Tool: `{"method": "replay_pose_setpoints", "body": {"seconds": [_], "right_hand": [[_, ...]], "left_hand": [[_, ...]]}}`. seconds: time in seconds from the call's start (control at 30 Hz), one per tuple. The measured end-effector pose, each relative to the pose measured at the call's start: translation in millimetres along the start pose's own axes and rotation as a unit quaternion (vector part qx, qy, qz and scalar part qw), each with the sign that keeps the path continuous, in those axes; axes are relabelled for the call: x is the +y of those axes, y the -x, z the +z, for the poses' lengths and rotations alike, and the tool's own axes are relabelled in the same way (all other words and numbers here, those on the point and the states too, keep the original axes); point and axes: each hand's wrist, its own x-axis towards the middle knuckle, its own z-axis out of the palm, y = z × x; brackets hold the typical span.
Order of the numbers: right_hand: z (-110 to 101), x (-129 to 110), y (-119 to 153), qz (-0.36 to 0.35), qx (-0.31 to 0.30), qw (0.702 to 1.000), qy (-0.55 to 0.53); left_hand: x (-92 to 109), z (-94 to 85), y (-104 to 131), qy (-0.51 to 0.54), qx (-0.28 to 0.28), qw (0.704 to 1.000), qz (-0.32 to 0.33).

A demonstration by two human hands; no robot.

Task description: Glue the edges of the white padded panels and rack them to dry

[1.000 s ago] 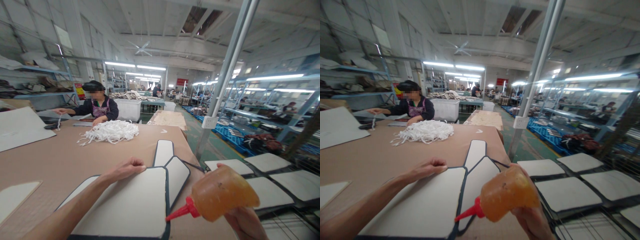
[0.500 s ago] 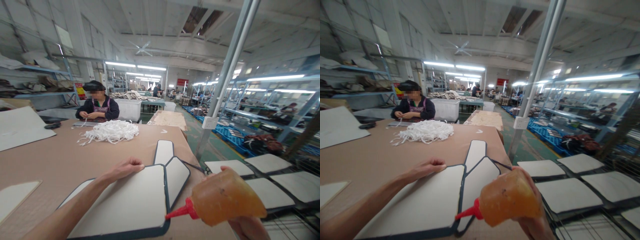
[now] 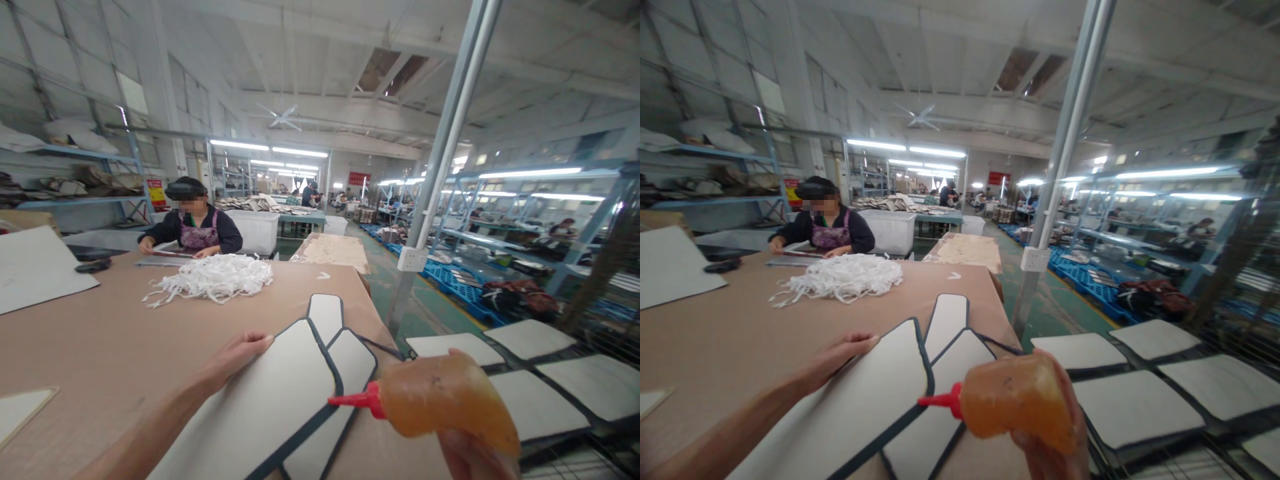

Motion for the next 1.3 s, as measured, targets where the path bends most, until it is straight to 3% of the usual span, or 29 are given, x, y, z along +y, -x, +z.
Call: {"method": "replay_pose_setpoints", "body": {"seconds": [0.23,0.43,0.8,0.97,1.3], "right_hand": [[-1,5,-12,-0.031,0.002,0.999,-0.017],[-5,13,-26,-0.043,0.017,0.998,-0.035],[-12,26,-37,-0.072,-0.036,0.996,-0.025],[-4,26,-33,-0.042,-0.02,0.999,-0.025],[1,28,-27,-0.014,-0.045,0.998,-0.035]], "left_hand": [[-16,3.1,-9,0.061,0.029,0.998,0.005],[-27,8.5,-6,0.111,0.001,0.994,0.012],[-33,17.6,1,0.174,-0.008,0.985,-0.01],[-35,18.4,-1,0.185,-0.001,0.983,-0.015],[-34,22.1,-3,0.186,-0.011,0.982,-0.026]]}}
